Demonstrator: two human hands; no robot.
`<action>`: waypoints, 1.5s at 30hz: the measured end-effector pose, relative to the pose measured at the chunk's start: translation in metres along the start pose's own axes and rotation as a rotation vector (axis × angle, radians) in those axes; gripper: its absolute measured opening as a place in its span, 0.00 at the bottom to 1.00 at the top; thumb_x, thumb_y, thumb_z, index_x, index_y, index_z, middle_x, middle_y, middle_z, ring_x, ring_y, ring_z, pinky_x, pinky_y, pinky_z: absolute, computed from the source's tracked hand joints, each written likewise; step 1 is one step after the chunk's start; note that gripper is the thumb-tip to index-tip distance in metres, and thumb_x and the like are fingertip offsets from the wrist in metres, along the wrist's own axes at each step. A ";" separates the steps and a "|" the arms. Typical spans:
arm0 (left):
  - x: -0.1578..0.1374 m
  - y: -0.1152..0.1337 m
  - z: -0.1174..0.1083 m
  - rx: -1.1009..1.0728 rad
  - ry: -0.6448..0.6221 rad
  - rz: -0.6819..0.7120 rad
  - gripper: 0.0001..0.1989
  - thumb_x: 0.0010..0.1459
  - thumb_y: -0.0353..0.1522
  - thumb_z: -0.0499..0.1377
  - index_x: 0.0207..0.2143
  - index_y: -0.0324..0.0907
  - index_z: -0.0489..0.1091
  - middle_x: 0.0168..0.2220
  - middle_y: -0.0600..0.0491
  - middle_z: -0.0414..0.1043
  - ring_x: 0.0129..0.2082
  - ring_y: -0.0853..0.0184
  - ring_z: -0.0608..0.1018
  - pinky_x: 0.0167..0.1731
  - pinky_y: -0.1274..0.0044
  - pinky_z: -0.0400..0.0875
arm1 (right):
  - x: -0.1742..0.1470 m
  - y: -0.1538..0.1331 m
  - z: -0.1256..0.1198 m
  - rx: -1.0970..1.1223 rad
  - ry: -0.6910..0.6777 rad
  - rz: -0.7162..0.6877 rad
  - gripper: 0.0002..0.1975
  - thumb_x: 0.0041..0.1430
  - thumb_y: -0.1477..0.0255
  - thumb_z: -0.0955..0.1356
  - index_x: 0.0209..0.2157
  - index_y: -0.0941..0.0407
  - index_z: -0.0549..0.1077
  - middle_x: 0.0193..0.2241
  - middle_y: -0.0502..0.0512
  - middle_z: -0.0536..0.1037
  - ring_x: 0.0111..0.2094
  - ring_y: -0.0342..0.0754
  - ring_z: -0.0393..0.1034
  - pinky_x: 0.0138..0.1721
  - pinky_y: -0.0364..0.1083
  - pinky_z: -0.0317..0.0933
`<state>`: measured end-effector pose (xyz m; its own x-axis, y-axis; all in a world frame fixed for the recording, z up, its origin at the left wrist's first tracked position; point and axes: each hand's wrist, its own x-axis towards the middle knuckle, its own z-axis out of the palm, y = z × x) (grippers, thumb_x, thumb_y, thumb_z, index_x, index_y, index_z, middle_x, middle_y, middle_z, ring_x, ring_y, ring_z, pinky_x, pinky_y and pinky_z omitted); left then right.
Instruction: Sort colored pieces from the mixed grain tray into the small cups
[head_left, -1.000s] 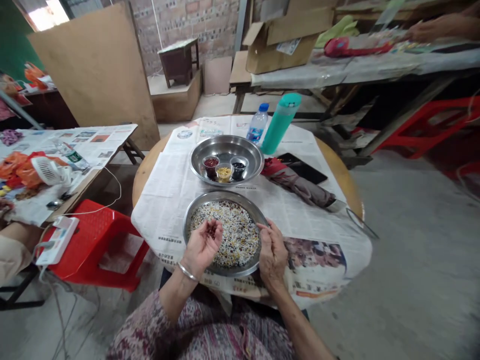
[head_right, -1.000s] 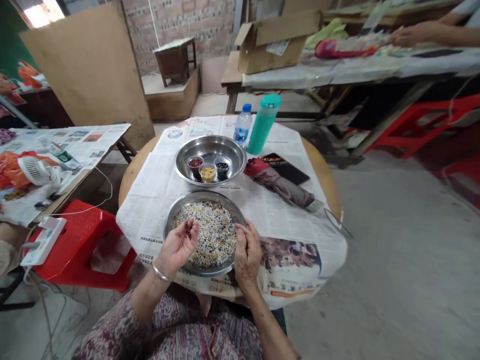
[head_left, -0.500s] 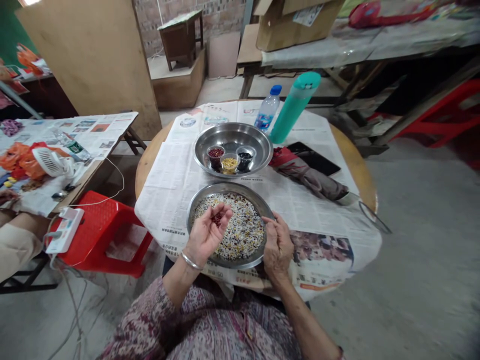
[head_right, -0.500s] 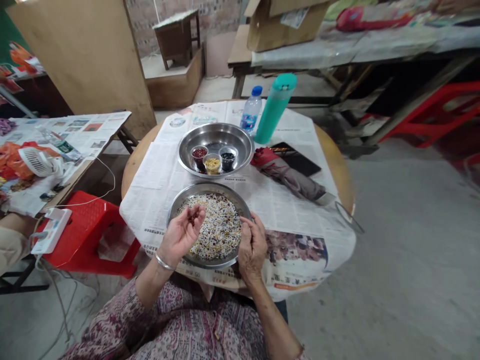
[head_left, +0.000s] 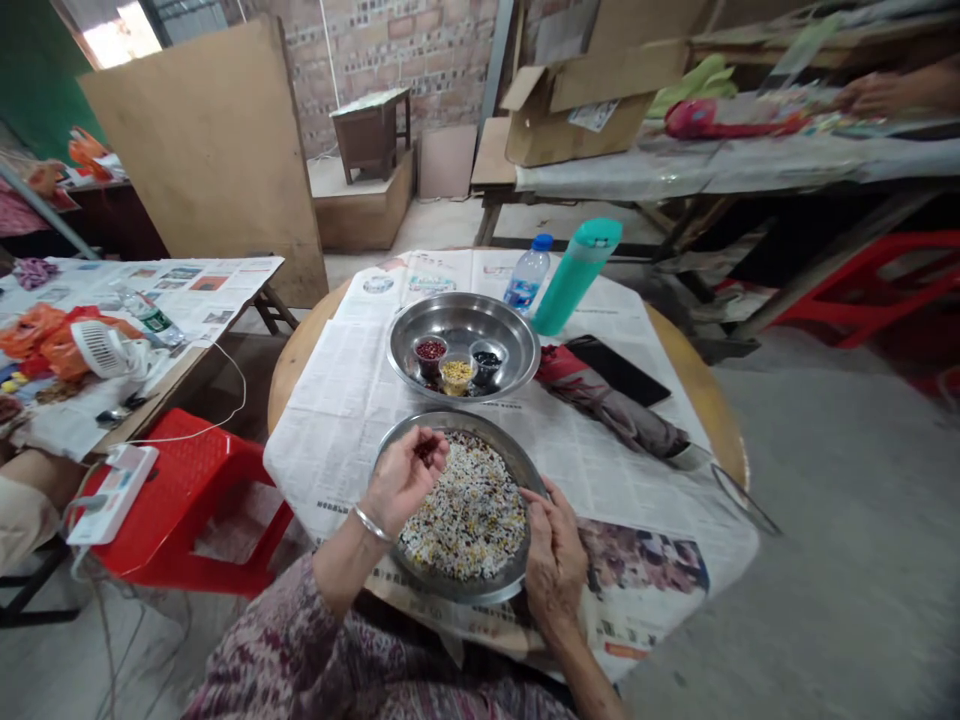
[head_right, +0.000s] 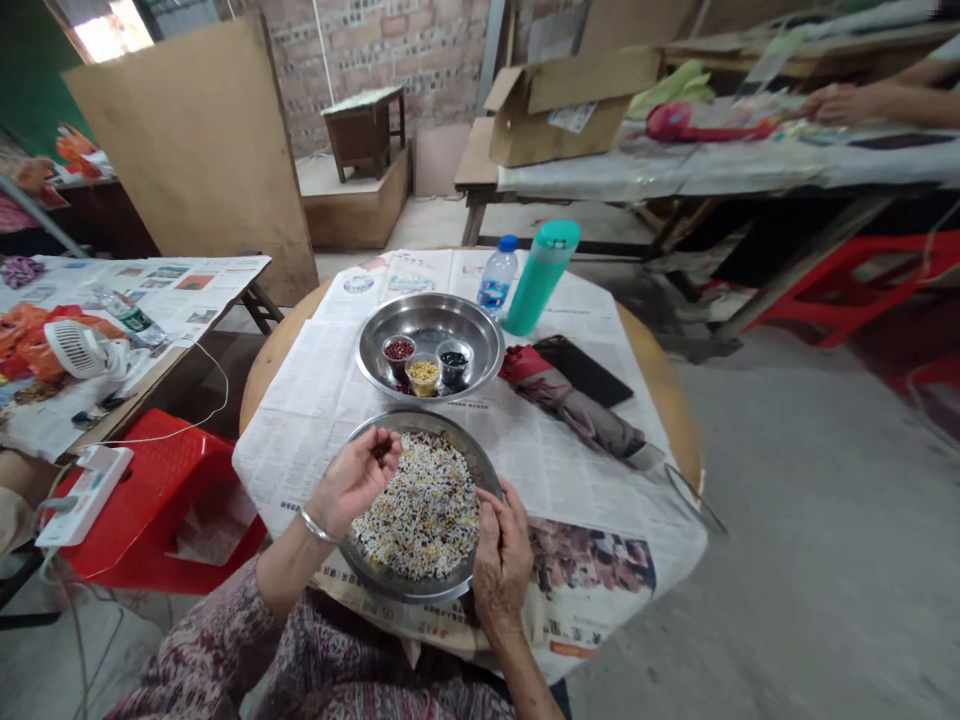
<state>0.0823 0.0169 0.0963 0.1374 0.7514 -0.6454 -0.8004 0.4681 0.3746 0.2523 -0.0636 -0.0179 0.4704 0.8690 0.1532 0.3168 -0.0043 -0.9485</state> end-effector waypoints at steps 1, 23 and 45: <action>0.006 0.011 0.009 0.012 -0.018 0.074 0.18 0.69 0.29 0.49 0.26 0.35 0.68 0.28 0.48 0.72 0.28 0.72 0.76 0.28 0.83 0.71 | 0.000 0.000 0.000 0.000 -0.005 0.002 0.23 0.63 0.56 0.60 0.42 0.58 0.77 0.61 0.65 0.68 0.61 0.57 0.62 0.63 0.58 0.52; 0.148 0.082 0.076 1.053 -0.366 0.858 0.31 0.66 0.52 0.44 0.32 0.41 0.79 0.40 0.48 0.80 0.44 0.64 0.78 0.54 0.71 0.67 | -0.001 0.011 -0.001 0.015 -0.008 0.007 0.19 0.63 0.58 0.62 0.42 0.55 0.78 0.60 0.61 0.69 0.61 0.59 0.63 0.62 0.60 0.54; 0.080 0.061 0.045 0.826 -0.349 0.969 0.07 0.59 0.26 0.60 0.37 0.42 0.77 0.44 0.52 0.78 0.49 0.65 0.77 0.58 0.68 0.66 | 0.001 0.001 -0.001 0.027 0.018 -0.005 0.18 0.64 0.60 0.62 0.41 0.56 0.78 0.59 0.63 0.70 0.60 0.56 0.64 0.61 0.59 0.56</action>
<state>0.0709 0.1267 0.0977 -0.0438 0.9619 0.2699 -0.0867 -0.2728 0.9582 0.2536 -0.0629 -0.0182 0.4837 0.8600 0.1625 0.2965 0.0137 -0.9549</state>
